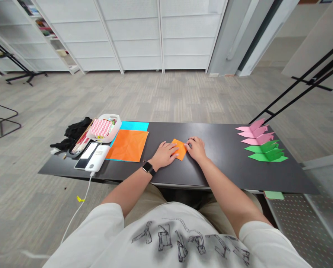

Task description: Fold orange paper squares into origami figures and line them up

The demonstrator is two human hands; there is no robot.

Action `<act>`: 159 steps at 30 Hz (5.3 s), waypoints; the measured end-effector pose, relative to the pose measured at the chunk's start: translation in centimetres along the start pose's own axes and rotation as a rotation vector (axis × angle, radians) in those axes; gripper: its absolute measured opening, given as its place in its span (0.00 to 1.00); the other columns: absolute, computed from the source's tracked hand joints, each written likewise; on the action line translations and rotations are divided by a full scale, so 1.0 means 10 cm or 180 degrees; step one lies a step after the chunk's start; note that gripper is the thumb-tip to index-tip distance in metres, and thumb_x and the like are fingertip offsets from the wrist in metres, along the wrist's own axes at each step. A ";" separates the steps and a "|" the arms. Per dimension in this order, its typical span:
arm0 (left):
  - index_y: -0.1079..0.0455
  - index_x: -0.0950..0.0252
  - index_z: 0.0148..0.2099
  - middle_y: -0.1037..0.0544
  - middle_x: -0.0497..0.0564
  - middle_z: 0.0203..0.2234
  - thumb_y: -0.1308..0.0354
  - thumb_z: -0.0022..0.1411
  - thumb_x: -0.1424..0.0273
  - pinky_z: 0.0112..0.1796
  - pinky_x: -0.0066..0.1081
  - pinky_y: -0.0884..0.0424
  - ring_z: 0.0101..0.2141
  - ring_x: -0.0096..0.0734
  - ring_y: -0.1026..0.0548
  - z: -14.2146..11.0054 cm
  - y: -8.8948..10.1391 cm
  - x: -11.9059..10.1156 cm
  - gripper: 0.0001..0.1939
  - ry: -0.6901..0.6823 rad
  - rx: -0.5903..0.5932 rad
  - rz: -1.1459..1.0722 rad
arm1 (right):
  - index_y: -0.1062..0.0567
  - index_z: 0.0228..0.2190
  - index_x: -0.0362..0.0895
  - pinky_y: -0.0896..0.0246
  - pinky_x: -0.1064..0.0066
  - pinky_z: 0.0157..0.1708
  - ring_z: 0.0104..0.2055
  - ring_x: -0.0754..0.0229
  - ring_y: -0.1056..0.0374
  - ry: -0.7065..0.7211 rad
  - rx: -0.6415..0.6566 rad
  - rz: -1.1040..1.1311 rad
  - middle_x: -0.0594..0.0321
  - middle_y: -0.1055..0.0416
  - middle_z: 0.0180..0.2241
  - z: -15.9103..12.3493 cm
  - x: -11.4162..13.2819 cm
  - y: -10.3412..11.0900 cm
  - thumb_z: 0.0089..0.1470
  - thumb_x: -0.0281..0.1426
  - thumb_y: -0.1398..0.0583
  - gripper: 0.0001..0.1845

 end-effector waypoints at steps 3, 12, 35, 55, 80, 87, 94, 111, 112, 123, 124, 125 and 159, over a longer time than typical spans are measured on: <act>0.22 0.53 0.62 0.22 0.51 0.63 0.49 0.78 0.66 0.67 0.51 0.37 0.60 0.43 0.26 0.04 -0.02 0.09 0.19 -0.0005 -0.0049 -0.0049 | 0.18 0.35 0.50 0.40 0.46 0.62 0.58 0.44 0.31 -0.0024 -0.0033 0.0004 0.54 0.23 0.53 0.02 -0.02 -0.01 0.65 0.37 0.36 0.07; 0.21 0.58 0.59 0.27 0.52 0.68 0.47 0.75 0.71 0.74 0.54 0.45 0.71 0.44 0.35 0.02 -0.09 0.10 0.17 -0.0122 -0.0250 0.0051 | 0.18 0.43 0.49 0.38 0.52 0.61 0.57 0.47 0.30 0.0080 -0.0354 0.0195 0.54 0.23 0.50 -0.07 0.02 0.16 0.68 0.32 0.40 0.09; 0.25 0.63 0.62 0.26 0.58 0.66 0.48 0.75 0.67 0.73 0.55 0.43 0.68 0.47 0.31 0.04 -0.10 0.13 0.19 0.0085 -0.0373 0.0206 | 0.17 0.58 0.54 0.42 0.49 0.69 0.68 0.42 0.39 0.0370 0.0423 -0.0601 0.53 0.28 0.62 -0.23 0.17 -0.04 0.70 0.38 0.39 0.19; 0.24 0.54 0.63 0.25 0.52 0.67 0.48 0.76 0.59 0.74 0.63 0.53 0.68 0.44 0.31 0.19 -0.16 0.51 0.20 0.0643 0.0311 -0.0587 | 0.33 0.72 0.57 0.59 0.37 0.76 0.79 0.38 0.53 -0.0004 0.0869 -0.0923 0.54 0.47 0.77 -0.23 0.13 -0.14 0.73 0.39 0.46 0.29; 0.30 0.60 0.71 0.33 0.59 0.72 0.51 0.76 0.67 0.75 0.61 0.50 0.74 0.51 0.41 0.04 -0.05 0.03 0.25 -0.0584 -0.0067 0.0485 | 0.33 0.72 0.52 0.55 0.33 0.73 0.79 0.33 0.53 0.0254 0.0937 -0.0763 0.47 0.49 0.78 -0.20 0.07 -0.12 0.70 0.43 0.41 0.33; 0.34 0.67 0.73 0.34 0.61 0.73 0.54 0.76 0.70 0.74 0.53 0.41 0.73 0.45 0.37 0.09 -0.16 0.03 0.28 -0.0728 0.0085 0.0234 | 0.19 0.57 0.54 0.50 0.42 0.73 0.70 0.46 0.35 0.0907 0.0646 -0.0360 0.55 0.24 0.62 -0.23 0.29 0.00 0.69 0.35 0.39 0.18; 0.32 0.66 0.72 0.33 0.59 0.73 0.54 0.76 0.70 0.74 0.53 0.42 0.73 0.45 0.36 0.09 -0.16 0.05 0.27 -0.0696 0.0058 0.0192 | 0.21 0.59 0.53 0.44 0.44 0.70 0.69 0.46 0.34 0.1115 0.1011 -0.0319 0.55 0.23 0.62 -0.22 0.23 -0.05 0.67 0.36 0.35 0.20; 0.33 0.59 0.74 0.34 0.57 0.73 0.51 0.78 0.63 0.74 0.53 0.42 0.72 0.46 0.36 0.10 -0.15 0.04 0.26 -0.0737 0.0075 0.0273 | 0.23 0.62 0.47 0.41 0.51 0.69 0.65 0.48 0.32 0.0776 0.0754 -0.0137 0.52 0.24 0.60 -0.20 0.21 0.01 0.69 0.40 0.40 0.24; 0.32 0.59 0.73 0.34 0.57 0.73 0.51 0.78 0.63 0.74 0.52 0.42 0.72 0.47 0.36 0.10 -0.15 0.04 0.26 -0.0735 0.0079 0.0287 | 0.24 0.63 0.46 0.42 0.51 0.70 0.66 0.46 0.33 0.0713 0.0698 -0.0189 0.50 0.26 0.61 -0.19 0.19 0.00 0.68 0.41 0.40 0.26; 0.32 0.60 0.73 0.34 0.58 0.73 0.51 0.78 0.62 0.74 0.53 0.43 0.73 0.49 0.37 0.12 -0.15 0.06 0.26 -0.0676 0.0155 0.0324 | 0.34 0.71 0.43 0.62 0.33 0.75 0.78 0.33 0.52 -0.0108 0.0589 -0.0667 0.42 0.42 0.74 0.03 -0.08 -0.16 0.68 0.47 0.43 0.37; 0.32 0.61 0.73 0.34 0.58 0.73 0.51 0.79 0.62 0.74 0.53 0.43 0.73 0.49 0.37 0.12 -0.14 0.06 0.26 -0.0689 0.0145 0.0325 | 0.34 0.71 0.42 0.63 0.33 0.74 0.78 0.32 0.53 -0.0177 0.0589 -0.0696 0.42 0.43 0.74 0.07 -0.10 -0.17 0.69 0.48 0.43 0.37; 0.32 0.61 0.73 0.34 0.58 0.73 0.51 0.79 0.62 0.74 0.53 0.43 0.73 0.49 0.37 0.12 -0.14 0.06 0.26 -0.0702 0.0132 0.0326 | 0.34 0.71 0.42 0.63 0.32 0.74 0.78 0.32 0.53 -0.0254 0.0607 -0.0727 0.41 0.43 0.75 0.11 -0.12 -0.19 0.69 0.48 0.43 0.37; 0.41 0.59 0.78 0.43 0.58 0.77 0.56 0.79 0.63 0.74 0.63 0.56 0.77 0.53 0.47 -0.06 -0.14 0.31 0.30 -0.0449 0.0334 0.0508 | 0.26 0.64 0.52 0.56 0.30 0.73 0.75 0.39 0.43 0.0448 0.0749 -0.0390 0.53 0.34 0.71 -0.15 0.10 -0.17 0.69 0.44 0.40 0.26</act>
Point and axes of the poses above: each hand's wrist, its own z-axis towards the middle knuckle, its own y-axis out of the back of the hand, x = y × z, the point moved 9 cm from there along z, towards the middle knuckle
